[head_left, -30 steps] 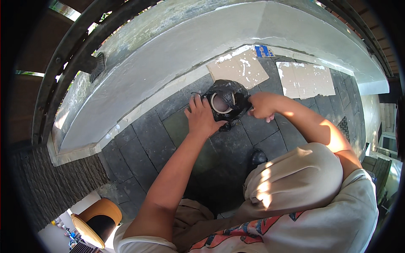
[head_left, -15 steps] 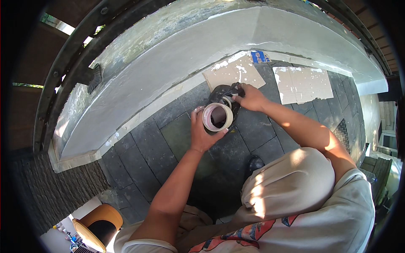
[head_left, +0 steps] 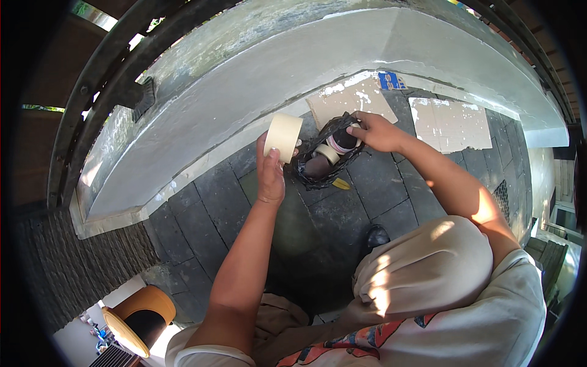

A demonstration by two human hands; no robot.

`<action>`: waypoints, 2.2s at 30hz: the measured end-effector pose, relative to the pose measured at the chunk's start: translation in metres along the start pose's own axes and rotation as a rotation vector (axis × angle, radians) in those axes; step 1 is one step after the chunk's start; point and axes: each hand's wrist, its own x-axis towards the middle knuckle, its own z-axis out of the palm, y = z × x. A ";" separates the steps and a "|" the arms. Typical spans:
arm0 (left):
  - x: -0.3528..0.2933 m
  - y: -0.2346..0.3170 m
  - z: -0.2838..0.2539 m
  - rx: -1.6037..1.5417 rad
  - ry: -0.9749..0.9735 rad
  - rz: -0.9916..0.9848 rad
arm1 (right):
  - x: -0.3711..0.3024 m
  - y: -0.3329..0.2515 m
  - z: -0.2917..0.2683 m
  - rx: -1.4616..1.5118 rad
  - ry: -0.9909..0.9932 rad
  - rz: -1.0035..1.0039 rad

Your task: Applying masking tape to the bottom edge of an outdoor wall before painting.

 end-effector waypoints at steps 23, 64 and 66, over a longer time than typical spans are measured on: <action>-0.008 -0.009 0.000 0.169 -0.106 -0.046 | -0.009 0.026 0.004 0.284 -0.452 0.025; -0.002 0.006 0.027 0.357 -0.206 0.131 | -0.033 -0.024 -0.024 -0.961 -0.536 0.313; -0.002 0.007 0.023 0.453 -0.237 0.226 | -0.033 -0.047 -0.036 -0.565 -0.228 0.032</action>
